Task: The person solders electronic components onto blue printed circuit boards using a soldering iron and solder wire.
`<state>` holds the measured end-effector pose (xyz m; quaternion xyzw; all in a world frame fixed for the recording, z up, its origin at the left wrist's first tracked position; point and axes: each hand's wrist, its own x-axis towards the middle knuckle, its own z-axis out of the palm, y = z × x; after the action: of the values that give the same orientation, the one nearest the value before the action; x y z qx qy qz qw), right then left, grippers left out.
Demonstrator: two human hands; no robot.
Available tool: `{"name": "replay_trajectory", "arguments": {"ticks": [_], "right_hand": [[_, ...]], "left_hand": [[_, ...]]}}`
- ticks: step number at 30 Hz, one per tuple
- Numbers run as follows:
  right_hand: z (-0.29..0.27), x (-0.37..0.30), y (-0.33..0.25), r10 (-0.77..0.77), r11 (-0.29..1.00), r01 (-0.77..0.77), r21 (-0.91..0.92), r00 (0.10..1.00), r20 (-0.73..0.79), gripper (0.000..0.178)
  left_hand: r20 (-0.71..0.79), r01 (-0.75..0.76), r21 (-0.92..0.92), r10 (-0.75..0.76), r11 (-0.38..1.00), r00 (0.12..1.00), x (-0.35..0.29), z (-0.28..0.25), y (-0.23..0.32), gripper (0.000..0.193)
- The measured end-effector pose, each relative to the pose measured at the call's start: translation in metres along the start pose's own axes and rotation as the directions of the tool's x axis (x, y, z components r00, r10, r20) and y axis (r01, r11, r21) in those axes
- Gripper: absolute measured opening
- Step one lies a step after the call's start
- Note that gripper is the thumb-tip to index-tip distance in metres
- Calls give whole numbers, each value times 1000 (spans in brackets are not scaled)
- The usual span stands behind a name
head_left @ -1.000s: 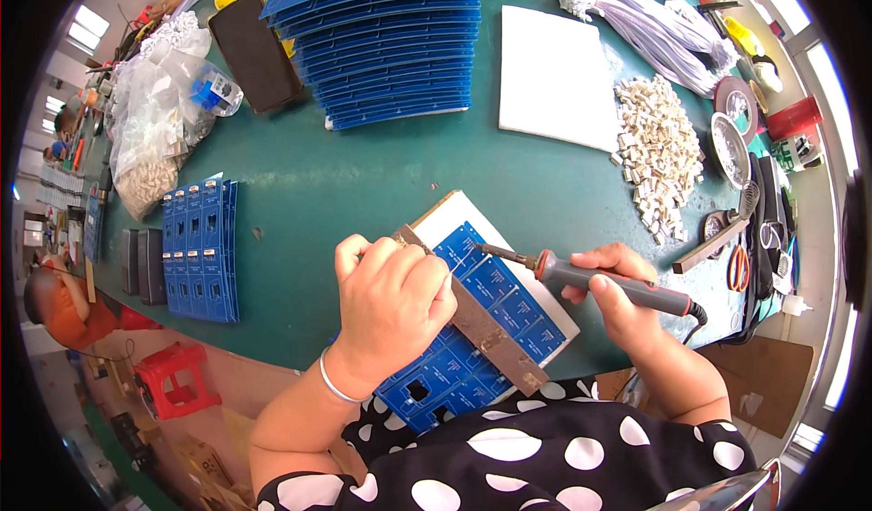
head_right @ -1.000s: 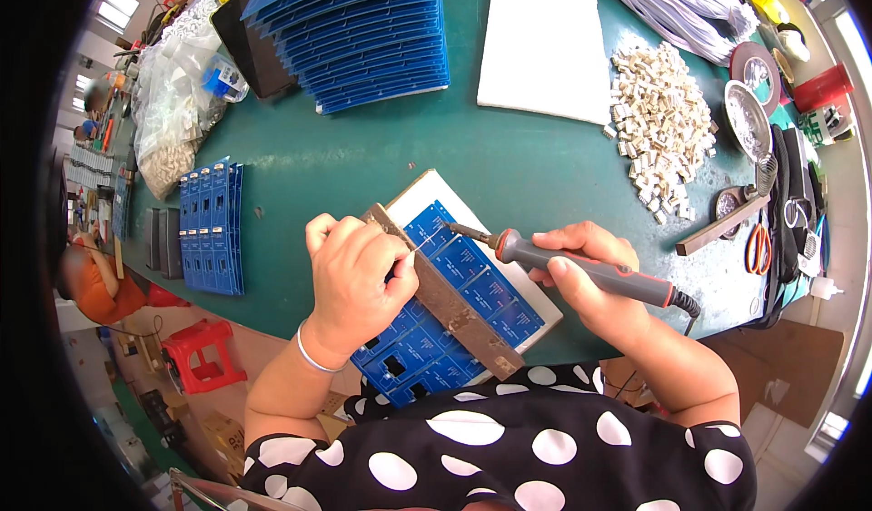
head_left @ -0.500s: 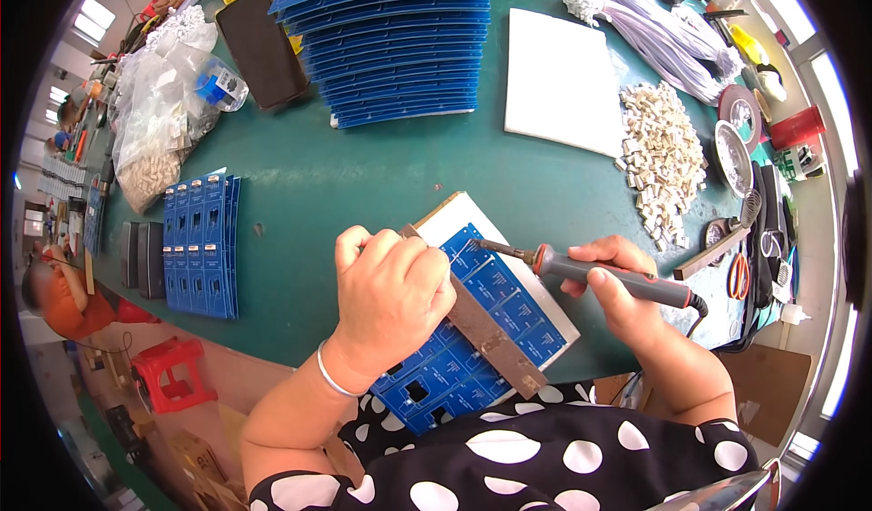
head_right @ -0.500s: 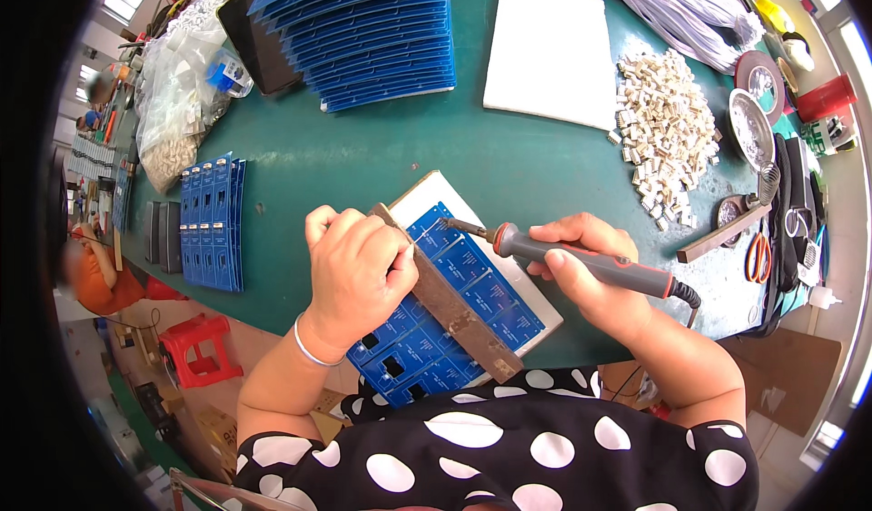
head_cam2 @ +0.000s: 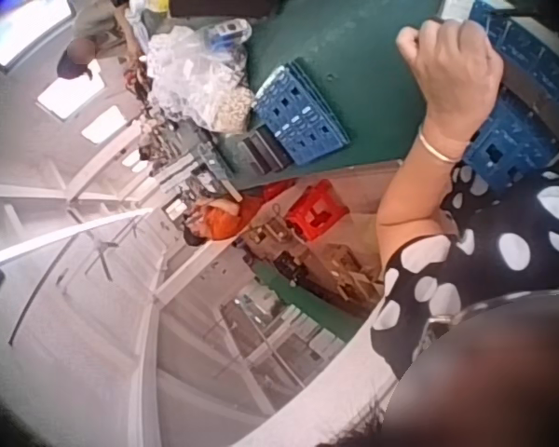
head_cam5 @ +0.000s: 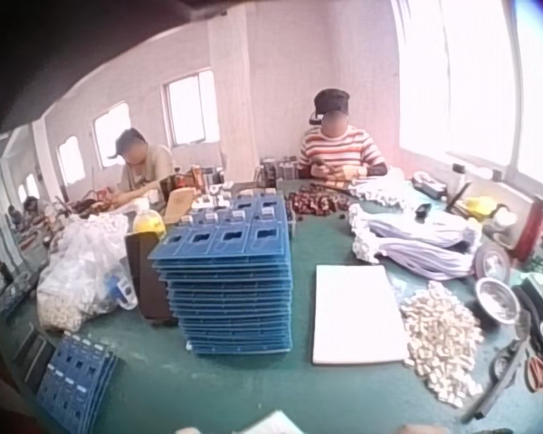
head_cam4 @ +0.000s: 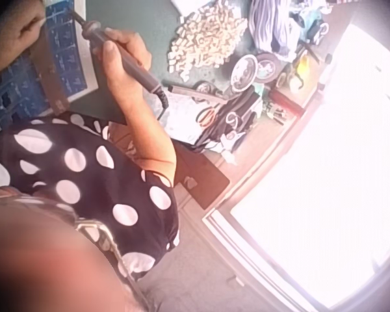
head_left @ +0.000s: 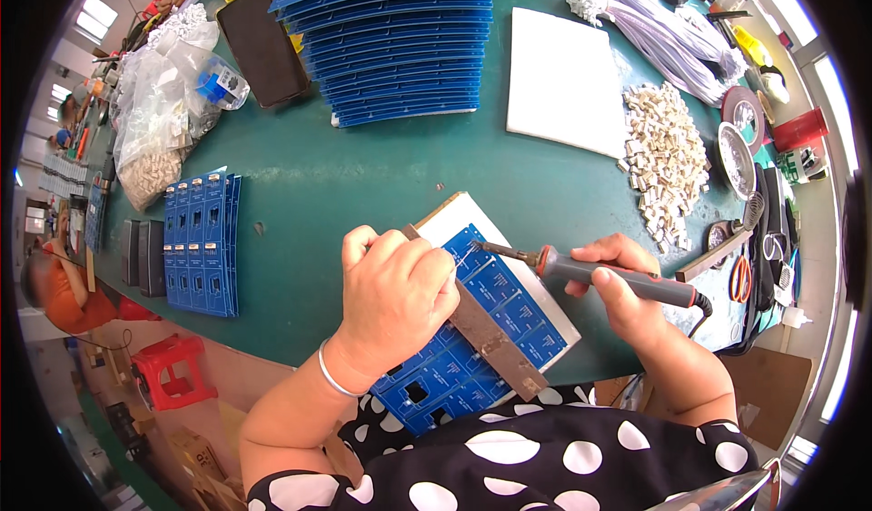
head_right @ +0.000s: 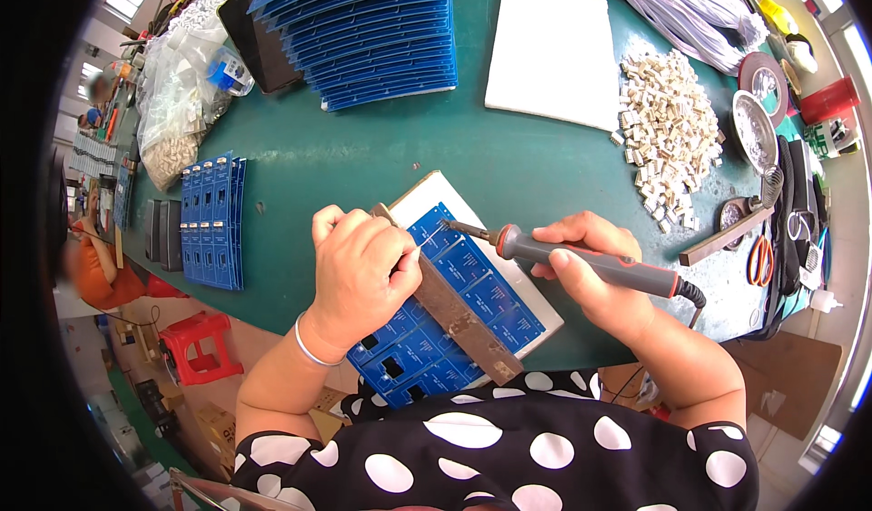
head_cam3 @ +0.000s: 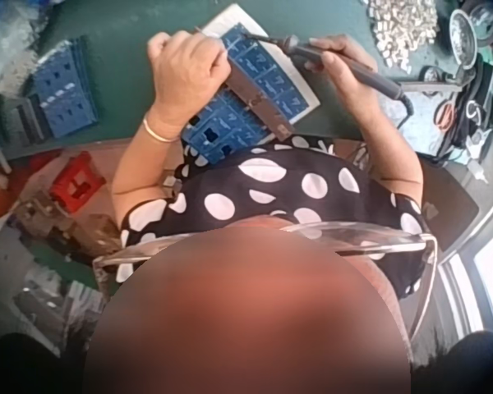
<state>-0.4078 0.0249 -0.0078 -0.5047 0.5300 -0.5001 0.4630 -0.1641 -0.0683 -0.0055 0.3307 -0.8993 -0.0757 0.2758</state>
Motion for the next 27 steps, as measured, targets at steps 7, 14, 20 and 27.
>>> {"name": "replay_trajectory", "arguments": {"ticks": [7,14,20,27], "right_hand": [[-1,-3,-2,-1,1000,1,-18,1000,-15,22],[-6,-10,-3,-55,997,55,-47,998,13,24],[-2,-18,-2,-71,997,71,-30,997,-8,24],[4,-18,0,-47,999,47,-11,999,-2,24]], "left_hand": [[8,12,-29,-12,1000,1000,2,0,1,16],[89,57,-82,-50,995,995,2,-8,1,15],[99,78,-72,-71,994,993,1,-10,2,16],[92,69,-75,-62,995,994,0,-8,1,14]]}}
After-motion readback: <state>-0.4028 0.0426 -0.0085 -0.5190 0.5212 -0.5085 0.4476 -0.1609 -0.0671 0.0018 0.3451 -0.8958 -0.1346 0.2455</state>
